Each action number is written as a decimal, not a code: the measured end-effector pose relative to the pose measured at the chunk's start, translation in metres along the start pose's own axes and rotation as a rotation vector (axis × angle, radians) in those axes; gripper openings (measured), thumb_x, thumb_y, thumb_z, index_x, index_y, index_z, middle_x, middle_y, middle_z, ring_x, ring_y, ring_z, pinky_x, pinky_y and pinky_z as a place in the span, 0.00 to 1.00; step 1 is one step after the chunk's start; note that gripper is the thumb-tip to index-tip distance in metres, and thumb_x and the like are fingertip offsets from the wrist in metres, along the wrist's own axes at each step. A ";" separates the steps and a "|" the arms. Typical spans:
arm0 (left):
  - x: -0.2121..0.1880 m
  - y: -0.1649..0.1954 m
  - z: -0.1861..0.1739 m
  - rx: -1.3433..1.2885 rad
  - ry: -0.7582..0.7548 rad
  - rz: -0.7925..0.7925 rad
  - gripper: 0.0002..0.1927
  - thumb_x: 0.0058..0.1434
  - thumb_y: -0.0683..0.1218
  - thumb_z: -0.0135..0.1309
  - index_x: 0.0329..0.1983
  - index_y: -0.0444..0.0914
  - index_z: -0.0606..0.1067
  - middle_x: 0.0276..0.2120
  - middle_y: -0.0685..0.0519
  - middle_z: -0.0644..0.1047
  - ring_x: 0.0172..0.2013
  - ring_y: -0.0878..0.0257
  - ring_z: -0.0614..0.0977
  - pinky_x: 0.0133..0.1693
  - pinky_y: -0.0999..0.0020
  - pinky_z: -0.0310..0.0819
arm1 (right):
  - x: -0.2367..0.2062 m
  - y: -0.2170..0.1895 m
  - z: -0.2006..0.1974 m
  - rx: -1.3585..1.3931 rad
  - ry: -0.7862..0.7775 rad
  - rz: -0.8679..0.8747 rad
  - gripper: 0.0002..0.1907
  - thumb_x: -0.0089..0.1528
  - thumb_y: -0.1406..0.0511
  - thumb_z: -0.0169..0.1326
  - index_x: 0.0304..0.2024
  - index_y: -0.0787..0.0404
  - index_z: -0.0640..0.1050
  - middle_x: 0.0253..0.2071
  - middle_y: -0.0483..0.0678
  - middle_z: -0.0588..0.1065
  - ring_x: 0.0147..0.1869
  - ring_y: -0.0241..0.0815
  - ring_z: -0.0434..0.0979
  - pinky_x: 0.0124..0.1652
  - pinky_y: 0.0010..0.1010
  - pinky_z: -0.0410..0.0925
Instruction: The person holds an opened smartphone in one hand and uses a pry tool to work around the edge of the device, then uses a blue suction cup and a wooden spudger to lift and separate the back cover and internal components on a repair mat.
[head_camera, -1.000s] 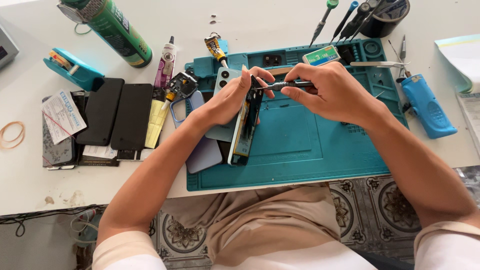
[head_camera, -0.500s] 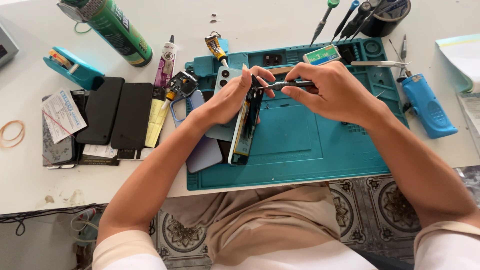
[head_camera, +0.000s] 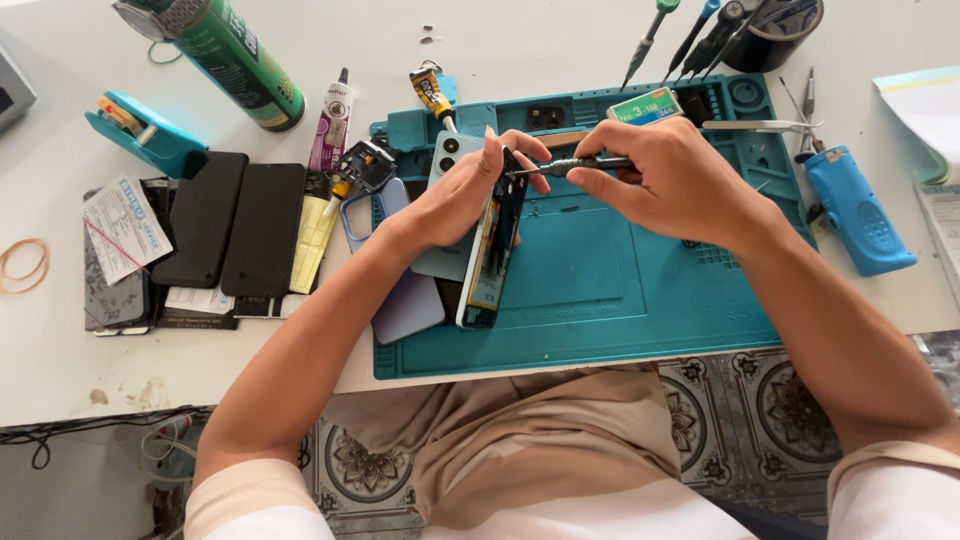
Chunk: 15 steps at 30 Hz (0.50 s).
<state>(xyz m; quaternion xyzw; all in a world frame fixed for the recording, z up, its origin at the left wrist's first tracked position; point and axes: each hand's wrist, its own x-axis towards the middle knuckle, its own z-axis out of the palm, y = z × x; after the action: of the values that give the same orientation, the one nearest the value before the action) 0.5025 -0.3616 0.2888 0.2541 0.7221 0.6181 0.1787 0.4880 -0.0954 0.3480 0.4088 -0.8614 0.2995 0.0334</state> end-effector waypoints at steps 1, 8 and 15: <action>0.000 -0.001 -0.001 -0.008 -0.001 0.000 0.50 0.62 0.80 0.18 0.63 0.37 0.65 0.46 0.49 0.77 0.33 0.61 0.84 0.36 0.69 0.83 | 0.000 0.001 -0.001 0.005 0.004 -0.003 0.16 0.67 0.58 0.60 0.45 0.66 0.79 0.17 0.48 0.71 0.18 0.38 0.68 0.22 0.31 0.61; 0.004 -0.010 -0.003 0.171 0.057 0.122 0.50 0.68 0.77 0.13 0.62 0.36 0.69 0.46 0.48 0.80 0.55 0.58 0.76 0.63 0.60 0.64 | 0.000 0.004 -0.008 -0.068 0.006 -0.023 0.15 0.63 0.57 0.61 0.43 0.62 0.81 0.24 0.49 0.77 0.21 0.36 0.74 0.23 0.29 0.64; 0.005 -0.014 -0.005 0.171 0.060 0.120 0.50 0.68 0.77 0.13 0.61 0.35 0.69 0.46 0.49 0.80 0.55 0.56 0.76 0.65 0.60 0.61 | 0.001 0.012 -0.017 -0.205 -0.078 0.162 0.16 0.61 0.57 0.63 0.43 0.62 0.83 0.20 0.51 0.75 0.18 0.41 0.72 0.21 0.34 0.63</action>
<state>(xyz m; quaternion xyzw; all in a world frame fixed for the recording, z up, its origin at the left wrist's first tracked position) 0.4935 -0.3636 0.2764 0.2925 0.7608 0.5711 0.0974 0.4755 -0.0804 0.3564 0.3438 -0.9183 0.1955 0.0171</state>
